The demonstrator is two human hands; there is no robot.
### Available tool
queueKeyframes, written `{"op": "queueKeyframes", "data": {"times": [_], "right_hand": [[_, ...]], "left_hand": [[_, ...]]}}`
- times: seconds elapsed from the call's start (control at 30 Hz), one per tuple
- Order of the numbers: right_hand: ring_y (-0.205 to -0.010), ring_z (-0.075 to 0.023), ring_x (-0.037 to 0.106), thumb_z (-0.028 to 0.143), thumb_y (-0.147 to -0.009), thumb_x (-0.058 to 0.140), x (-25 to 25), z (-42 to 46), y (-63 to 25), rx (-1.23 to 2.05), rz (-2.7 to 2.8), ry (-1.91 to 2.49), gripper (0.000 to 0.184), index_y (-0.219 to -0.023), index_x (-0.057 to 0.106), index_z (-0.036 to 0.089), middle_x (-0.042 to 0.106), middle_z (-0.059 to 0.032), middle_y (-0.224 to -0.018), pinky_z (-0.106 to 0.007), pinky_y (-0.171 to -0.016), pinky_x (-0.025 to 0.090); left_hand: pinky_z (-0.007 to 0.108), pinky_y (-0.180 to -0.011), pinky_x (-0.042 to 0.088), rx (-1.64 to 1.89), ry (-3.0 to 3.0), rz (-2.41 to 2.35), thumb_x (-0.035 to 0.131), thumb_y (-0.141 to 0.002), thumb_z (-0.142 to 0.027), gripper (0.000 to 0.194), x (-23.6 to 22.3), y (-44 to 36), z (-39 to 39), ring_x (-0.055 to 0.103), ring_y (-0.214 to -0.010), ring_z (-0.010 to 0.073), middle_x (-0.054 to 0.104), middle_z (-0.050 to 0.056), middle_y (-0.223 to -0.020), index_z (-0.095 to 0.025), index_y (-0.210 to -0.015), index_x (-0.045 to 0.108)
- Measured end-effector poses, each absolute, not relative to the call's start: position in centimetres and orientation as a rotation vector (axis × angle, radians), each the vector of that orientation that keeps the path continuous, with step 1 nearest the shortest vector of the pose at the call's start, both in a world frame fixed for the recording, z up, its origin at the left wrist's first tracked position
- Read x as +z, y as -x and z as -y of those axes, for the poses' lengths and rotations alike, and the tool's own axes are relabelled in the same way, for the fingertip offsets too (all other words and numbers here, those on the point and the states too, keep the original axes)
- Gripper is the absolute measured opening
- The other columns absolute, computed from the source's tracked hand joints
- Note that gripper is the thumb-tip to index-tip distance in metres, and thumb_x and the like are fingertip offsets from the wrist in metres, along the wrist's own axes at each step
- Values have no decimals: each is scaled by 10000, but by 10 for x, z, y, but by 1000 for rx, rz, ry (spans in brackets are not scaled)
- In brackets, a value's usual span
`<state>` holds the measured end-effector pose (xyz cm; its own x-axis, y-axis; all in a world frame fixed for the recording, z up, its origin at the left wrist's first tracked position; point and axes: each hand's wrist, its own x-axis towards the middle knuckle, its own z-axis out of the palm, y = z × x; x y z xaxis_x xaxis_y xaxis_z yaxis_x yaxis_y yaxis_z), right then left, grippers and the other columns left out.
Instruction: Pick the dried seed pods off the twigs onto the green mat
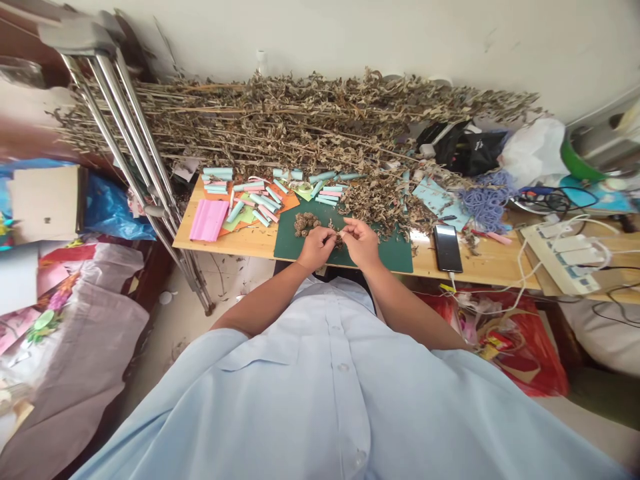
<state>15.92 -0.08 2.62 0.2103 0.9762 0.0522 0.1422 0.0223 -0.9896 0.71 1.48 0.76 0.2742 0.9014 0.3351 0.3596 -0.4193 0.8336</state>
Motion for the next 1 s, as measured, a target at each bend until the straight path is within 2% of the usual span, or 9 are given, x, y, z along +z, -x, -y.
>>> {"op": "queueKeyframes", "data": {"times": [0.27, 0.4, 0.5, 0.6, 0.8, 1.0], "right_hand": [[-617, -122, 582, 374, -783, 655, 27, -6, -165, 889, 1022, 1422, 358, -1106, 650, 220, 672, -5, -872, -292, -622, 525], [-578, -118, 584, 409, -786, 669, 26, -6, -170, 852, 1034, 1493, 315, -1017, 681, 195, 703, -20, -857, -289, -590, 519], [-550, -120, 595, 439, -773, 692, 28, 0, -168, 944, 1090, 1499, 314, -965, 690, 190, 735, -43, -900, -292, -559, 521], [-561, -121, 605, 453, -761, 717, 31, 5, -162, 1017, 1133, 1441, 339, -984, 686, 200, 742, -47, -930, -293, -555, 536], [-612, -135, 606, 441, -720, 752, 25, 4, -155, 1044, 1111, 1440, 419, -1042, 664, 189, 721, -35, -851, -285, -553, 542], [-599, -135, 598, 411, -739, 733, 22, 2, -158, 1000, 1117, 1437, 400, -1056, 651, 181, 701, -23, -798, -295, -573, 541]], "left_hand": [[322, -836, 484, 1119, -1897, -1152, 588, -905, -184, 101, 5, -7, -15, 617, -847, 179, 679, 44, -850, -177, -863, 679], [309, -853, 491, 1123, -1822, -1184, 570, -928, -208, 114, 5, -6, -14, 630, -887, 175, 694, 50, -902, -176, -898, 675], [303, -858, 497, 1112, -1782, -1217, 570, -936, -224, 119, 6, -6, -13, 633, -890, 171, 699, 48, -914, -179, -905, 675], [303, -851, 499, 1113, -1773, -1222, 579, -934, -228, 116, 7, -6, -13, 635, -878, 170, 701, 45, -906, -180, -905, 680], [307, -859, 491, 1105, -1804, -1198, 576, -929, -214, 117, 8, -7, -13, 633, -887, 172, 700, 50, -902, -174, -890, 678], [307, -854, 492, 1110, -1775, -1202, 569, -924, -195, 115, 8, -7, -14, 629, -875, 171, 697, 51, -891, -167, -890, 675]]}}
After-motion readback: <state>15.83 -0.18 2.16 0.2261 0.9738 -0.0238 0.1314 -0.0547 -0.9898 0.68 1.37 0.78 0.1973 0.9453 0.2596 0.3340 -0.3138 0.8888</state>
